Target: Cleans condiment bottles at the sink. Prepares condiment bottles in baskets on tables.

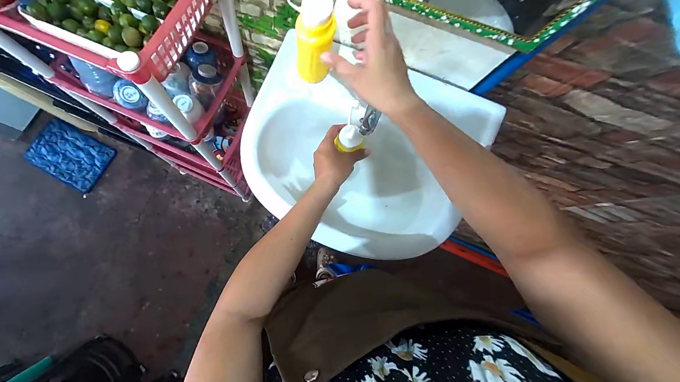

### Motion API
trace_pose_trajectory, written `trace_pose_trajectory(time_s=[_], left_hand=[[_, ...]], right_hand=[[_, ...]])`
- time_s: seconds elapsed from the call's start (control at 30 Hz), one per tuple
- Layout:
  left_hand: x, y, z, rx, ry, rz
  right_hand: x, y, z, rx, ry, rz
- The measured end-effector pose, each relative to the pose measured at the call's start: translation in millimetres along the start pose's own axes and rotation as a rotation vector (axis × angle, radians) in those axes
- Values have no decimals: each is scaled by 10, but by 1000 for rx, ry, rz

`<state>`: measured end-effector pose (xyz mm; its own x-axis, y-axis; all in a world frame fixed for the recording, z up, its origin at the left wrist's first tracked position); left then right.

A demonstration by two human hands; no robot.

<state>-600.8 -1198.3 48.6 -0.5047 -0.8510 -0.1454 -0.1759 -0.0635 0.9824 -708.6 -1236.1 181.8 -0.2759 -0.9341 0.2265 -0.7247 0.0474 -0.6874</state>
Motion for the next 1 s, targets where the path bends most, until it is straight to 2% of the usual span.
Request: trace_pose_trajectory(time_s=[0.1,0.23,0.43,0.7,1.0], left_hand=[[-10,13,-7,4,12,7],[-7,25,-26,27,11,-22],[7,-14,-40,-31,42,-15],[10,-89,-29,-101,51,0],[20,-49,-49,-55,50,-27]], right_hand=[[-347,-60,-215,-156,-44,-66],[-589,34,-274,-322,-261,-114],[-626,200,-160,-245,-332,-305],[-453,184,-118,-230,-343,-137],[-401,174,-121,-239,-554,-309]])
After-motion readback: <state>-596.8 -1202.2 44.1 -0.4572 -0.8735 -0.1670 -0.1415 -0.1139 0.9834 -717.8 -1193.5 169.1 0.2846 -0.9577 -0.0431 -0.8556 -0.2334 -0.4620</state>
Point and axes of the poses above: each hand's wrist, its own x-axis towards the middle knuckle, its own z-axis out of the palm, y = z × x, the point moved 3 cm from there along x, towards the middle knuckle, and after that the axes turned 5 degrees about z, right-handed, at the moved point
